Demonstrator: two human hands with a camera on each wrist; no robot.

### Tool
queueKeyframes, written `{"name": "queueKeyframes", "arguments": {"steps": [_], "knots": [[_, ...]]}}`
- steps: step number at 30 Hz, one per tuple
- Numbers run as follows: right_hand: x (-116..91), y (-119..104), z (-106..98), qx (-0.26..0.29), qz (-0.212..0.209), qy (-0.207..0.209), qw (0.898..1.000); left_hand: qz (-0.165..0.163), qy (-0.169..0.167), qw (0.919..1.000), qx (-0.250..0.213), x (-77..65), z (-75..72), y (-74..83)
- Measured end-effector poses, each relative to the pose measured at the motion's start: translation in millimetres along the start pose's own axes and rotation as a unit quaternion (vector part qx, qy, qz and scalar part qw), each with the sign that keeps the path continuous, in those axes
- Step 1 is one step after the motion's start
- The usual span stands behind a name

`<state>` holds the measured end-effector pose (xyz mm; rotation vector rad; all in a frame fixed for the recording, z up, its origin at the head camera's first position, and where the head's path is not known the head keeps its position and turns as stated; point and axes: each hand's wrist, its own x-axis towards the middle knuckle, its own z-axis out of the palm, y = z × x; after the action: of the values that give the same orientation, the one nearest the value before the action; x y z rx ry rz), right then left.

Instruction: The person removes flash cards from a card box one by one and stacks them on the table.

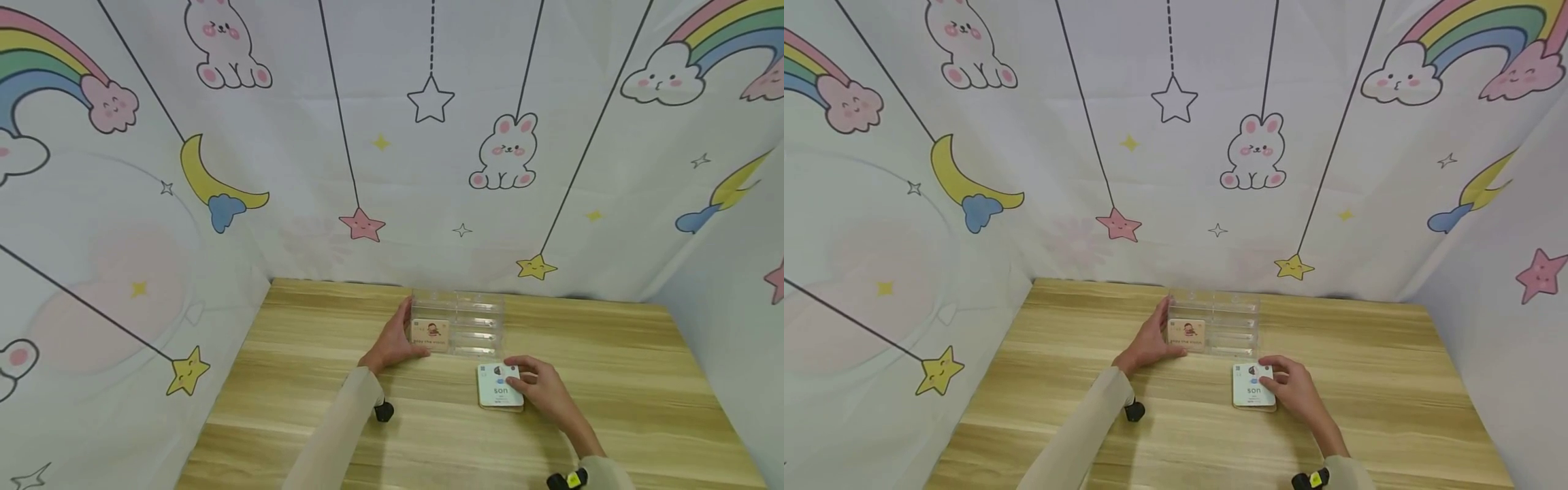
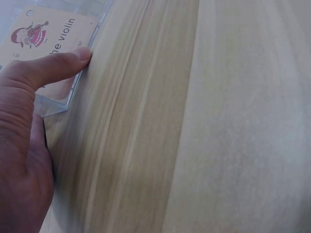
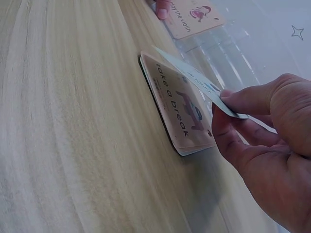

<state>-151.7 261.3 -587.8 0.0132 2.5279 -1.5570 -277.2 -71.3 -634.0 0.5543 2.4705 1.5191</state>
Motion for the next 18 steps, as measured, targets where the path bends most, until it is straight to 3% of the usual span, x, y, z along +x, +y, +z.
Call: {"name": "queueKeyframes", "arguments": {"steps": [13,18], "knots": [[2,14,5,-0.007,0.006,0.017,1.0,0.03,0.005,0.9995,0.004,0.2,0.1,-2.7],[1,15,7,-0.015,0.006,0.023,1.0,0.022,0.004,0.9997,-0.003,0.9,0.4,-3.7]]}}
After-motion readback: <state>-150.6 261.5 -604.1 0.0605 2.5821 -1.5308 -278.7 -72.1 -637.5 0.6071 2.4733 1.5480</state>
